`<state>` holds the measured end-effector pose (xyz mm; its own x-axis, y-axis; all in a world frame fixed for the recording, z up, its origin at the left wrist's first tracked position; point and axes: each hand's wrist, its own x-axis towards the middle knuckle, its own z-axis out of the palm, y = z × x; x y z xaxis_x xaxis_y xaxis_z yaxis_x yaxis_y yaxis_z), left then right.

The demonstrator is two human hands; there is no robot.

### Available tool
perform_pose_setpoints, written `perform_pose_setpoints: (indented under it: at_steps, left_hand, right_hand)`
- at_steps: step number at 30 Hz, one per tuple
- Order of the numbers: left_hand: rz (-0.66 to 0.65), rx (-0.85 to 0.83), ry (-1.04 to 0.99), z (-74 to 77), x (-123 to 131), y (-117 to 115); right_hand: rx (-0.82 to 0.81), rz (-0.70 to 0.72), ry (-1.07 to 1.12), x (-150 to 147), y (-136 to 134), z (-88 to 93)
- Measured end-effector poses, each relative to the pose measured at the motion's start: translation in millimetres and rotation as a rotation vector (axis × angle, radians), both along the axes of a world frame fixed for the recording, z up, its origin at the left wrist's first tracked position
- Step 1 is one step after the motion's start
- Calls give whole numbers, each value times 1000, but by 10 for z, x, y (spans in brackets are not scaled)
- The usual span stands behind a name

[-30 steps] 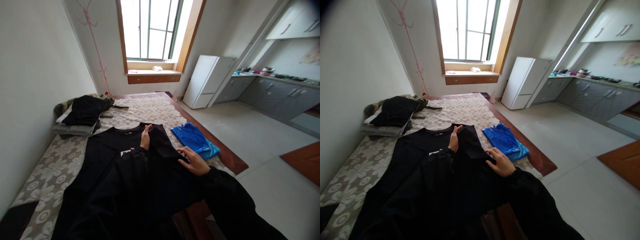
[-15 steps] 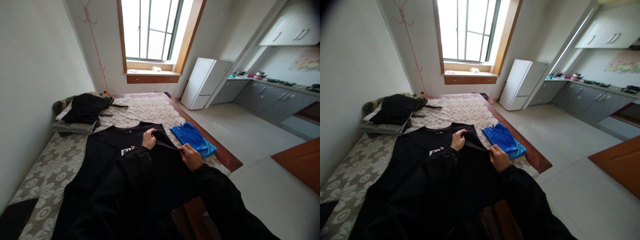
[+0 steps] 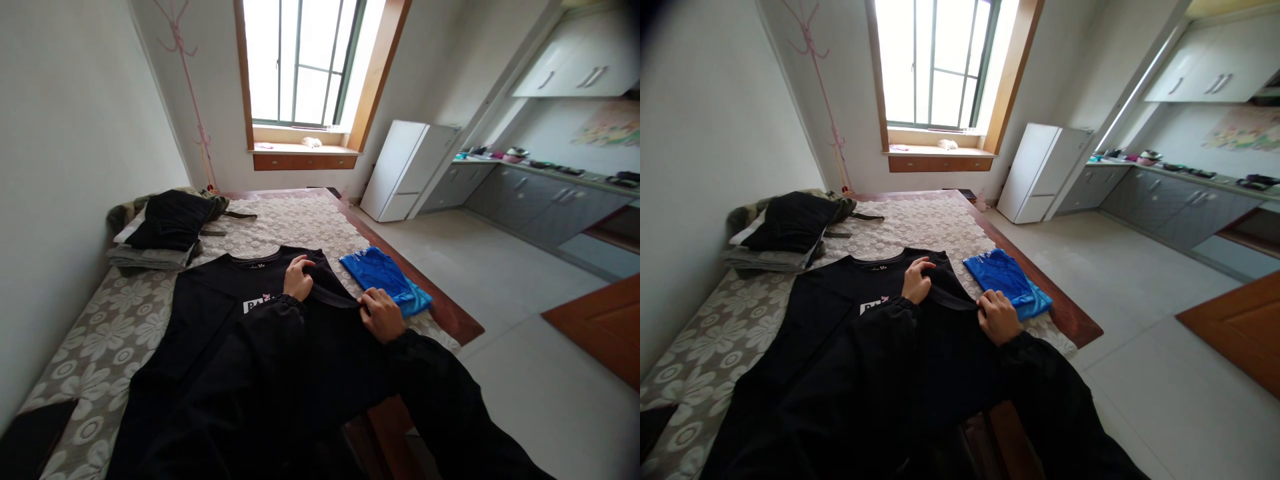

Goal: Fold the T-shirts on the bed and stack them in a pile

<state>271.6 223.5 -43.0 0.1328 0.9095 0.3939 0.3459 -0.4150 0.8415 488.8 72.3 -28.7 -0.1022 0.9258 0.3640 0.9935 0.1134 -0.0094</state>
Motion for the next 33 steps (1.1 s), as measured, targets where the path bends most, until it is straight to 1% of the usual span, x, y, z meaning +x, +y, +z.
perform_pose_setpoints:
  at_steps: [2, 5, 6, 8, 10, 12, 13, 15, 17, 19, 20, 22, 25, 29, 33]
  left_hand:
    - [8, 7, 2, 7, 1, -9]
    - [9, 9, 3, 6, 3, -6]
    - [7, 8, 2, 3, 4, -1]
    - [3, 5, -2, -7, 5, 14]
    - [3, 2, -11, -20, 3, 32]
    - [3, 1, -21, -36, 0, 50]
    - [3, -1, -25, -45, -2, 58]
    - [1, -6, -35, -63, -4, 71]
    - [3, -12, -46, -75, -4, 75]
    - [5, -19, -56, -75, -5, 68]
    - [4, -22, -59, -70, -5, 61]
    - [-1, -28, -65, -54, -8, 47]
    - [2, -49, -95, -33, -17, 40]
    - [17, -110, -193, -39, -22, 64]
    - [1, -202, -339, -77, -1, 108]
  right_hand:
    - [-62, 22, -46, -6, -13, 90]
    - [-166, 69, -93, -32, 40, 332]
    - [-188, 89, -71, -55, 96, 420]
    - [-205, 157, 47, -140, 279, 556]
    - [-200, 254, 201, -280, 534, 586]
    - [-208, 318, 275, -455, 807, 488]
    - [-232, 312, 266, -542, 930, 401]
    - [-309, 235, 212, -685, 1124, 189]
    - [-354, 159, 186, -756, 1235, -14]
    - [-364, 106, 187, -749, 1287, -160]
    - [-367, 85, 188, -724, 1302, -205]
    - [-373, 57, 192, -649, 1333, -249]
    - [-383, 34, 203, -540, 1407, -246]
    - [-378, 14, 238, -470, 1517, -201]
    - [-314, -2, 288, -462, 1549, -99]
